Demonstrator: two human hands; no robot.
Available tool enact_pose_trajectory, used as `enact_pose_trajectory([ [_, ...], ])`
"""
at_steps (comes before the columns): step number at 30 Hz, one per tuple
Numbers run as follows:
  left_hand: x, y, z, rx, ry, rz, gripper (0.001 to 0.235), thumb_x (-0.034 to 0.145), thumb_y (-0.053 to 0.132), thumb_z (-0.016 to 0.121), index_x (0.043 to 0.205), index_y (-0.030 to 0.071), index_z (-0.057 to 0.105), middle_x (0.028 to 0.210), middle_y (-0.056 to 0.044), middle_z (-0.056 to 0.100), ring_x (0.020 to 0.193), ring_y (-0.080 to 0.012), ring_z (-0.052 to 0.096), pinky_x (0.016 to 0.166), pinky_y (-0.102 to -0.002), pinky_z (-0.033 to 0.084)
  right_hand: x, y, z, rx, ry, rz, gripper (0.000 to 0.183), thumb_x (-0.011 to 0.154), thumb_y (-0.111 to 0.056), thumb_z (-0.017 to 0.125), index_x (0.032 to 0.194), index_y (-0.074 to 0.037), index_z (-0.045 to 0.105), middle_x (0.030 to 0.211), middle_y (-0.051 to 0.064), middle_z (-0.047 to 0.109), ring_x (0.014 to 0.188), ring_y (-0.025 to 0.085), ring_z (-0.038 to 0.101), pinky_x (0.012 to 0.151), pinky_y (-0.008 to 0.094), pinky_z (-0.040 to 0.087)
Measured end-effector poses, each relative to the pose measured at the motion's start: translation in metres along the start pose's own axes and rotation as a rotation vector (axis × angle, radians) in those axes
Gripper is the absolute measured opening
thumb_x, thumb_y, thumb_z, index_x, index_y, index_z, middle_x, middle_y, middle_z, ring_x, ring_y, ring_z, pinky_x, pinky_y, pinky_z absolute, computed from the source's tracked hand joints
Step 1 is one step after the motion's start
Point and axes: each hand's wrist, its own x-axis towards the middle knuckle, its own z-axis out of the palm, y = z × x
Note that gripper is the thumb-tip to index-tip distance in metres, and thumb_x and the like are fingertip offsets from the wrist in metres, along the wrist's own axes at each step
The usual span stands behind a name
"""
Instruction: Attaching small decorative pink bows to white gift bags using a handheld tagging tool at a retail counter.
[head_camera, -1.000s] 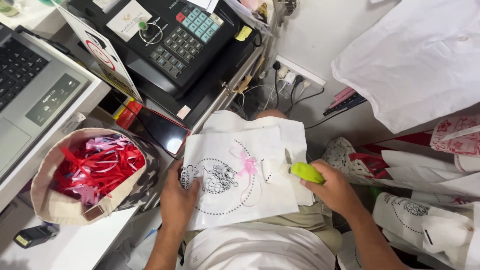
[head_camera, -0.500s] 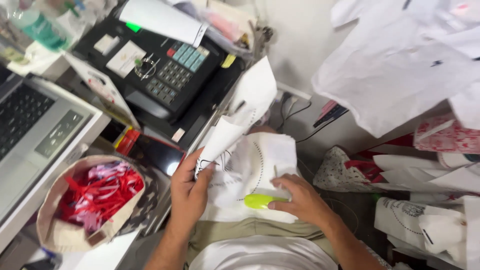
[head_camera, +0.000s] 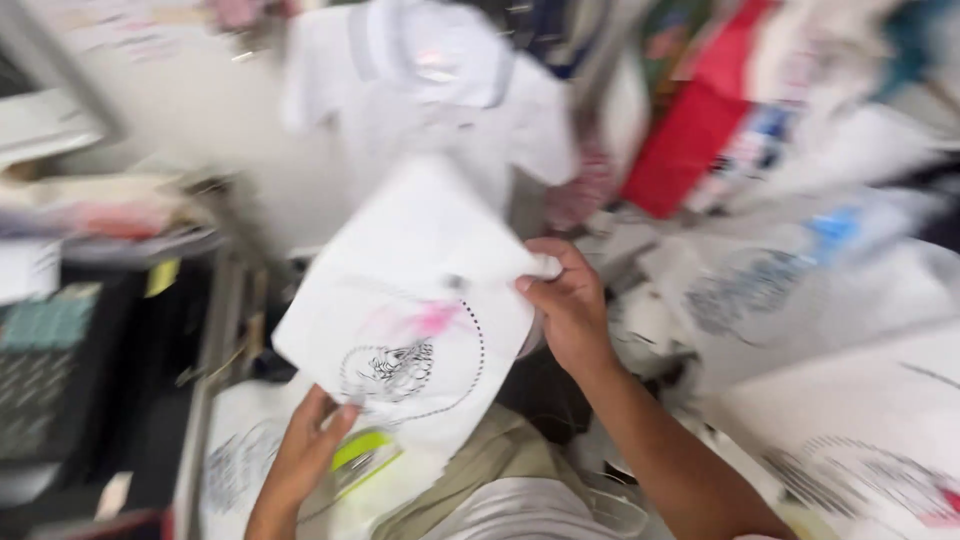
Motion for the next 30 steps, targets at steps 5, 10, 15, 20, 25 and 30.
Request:
enact_pose_trajectory([
  [5,0.043,-0.093,0.038,0.604,-0.246,-0.173,0.072,0.099,0.054,0.1,0.161,0.019,0.09,0.164,-0.002,0.094,0.159,-0.0206,0.084,0.139,-0.038,0.058,-0.054,-0.167,0.012,-0.496,-0.023,-0.287,0.056,0.112,0.005,0.09,0.165,-0.008,0.078,0.127,0.002,0.084,0.089,0.0,0.065,0.077,0.017,0.048],
  [10,0.053,-0.06,0.063,0.918,-0.327,-0.254,0.084,0.103,0.081,0.079,0.172,0.033,0.081,0.148,0.002,0.091,0.143,-0.0241,0.087,0.13,-0.044,0.062,-0.11,-0.252,0.02,-0.667,-0.067,-0.469,0.05,0.119,0.002,0.087,0.167,-0.004,0.075,0.135,0.005,0.085,0.1,0.007,0.074,0.081,0.021,0.056],
  [15,0.085,-0.11,0.036,1.052,-0.496,-0.502,0.102,0.099,0.096,0.083,0.178,0.032,0.074,0.17,-0.003,0.082,0.171,-0.022,0.071,0.142,-0.044,0.055,-0.179,-0.298,-0.006,-0.952,0.114,-0.615,0.053,0.119,-0.009,0.09,0.169,-0.007,0.073,0.129,-0.004,0.081,0.063,-0.001,0.033,0.056,0.021,0.021],
  [20,0.099,-0.135,0.049,1.511,-0.328,-0.403,0.113,0.09,0.124,0.061,0.177,0.053,0.072,0.164,0.004,0.087,0.143,-0.0242,0.091,0.126,-0.042,0.066,-0.242,-0.316,-0.036,-1.036,0.479,-0.572,0.056,0.111,-0.007,0.091,0.165,-0.012,0.078,0.085,-0.013,0.063,0.06,-0.002,0.039,0.056,0.019,0.03],
  [25,0.062,0.063,0.151,1.006,-0.514,-0.1,0.092,0.102,0.09,0.072,0.18,0.042,0.07,0.18,0.01,0.081,0.164,-0.0216,0.082,0.138,-0.046,0.064,-0.271,-0.315,-0.058,-0.867,0.531,-0.525,0.061,0.11,0.002,0.088,0.17,-0.007,0.076,0.105,0.001,0.085,0.072,0.002,0.062,0.063,0.022,0.047],
  [30,0.003,0.161,0.319,-0.116,-0.994,0.277,0.082,0.119,0.057,0.074,0.19,0.019,0.056,0.185,-0.009,0.078,0.172,-0.025,0.073,0.138,-0.05,0.062,-0.287,-0.32,-0.054,-0.733,0.532,-0.538,0.066,0.111,0.008,0.085,0.174,-0.002,0.072,0.116,0.012,0.093,0.095,0.016,0.083,0.085,0.034,0.069],
])
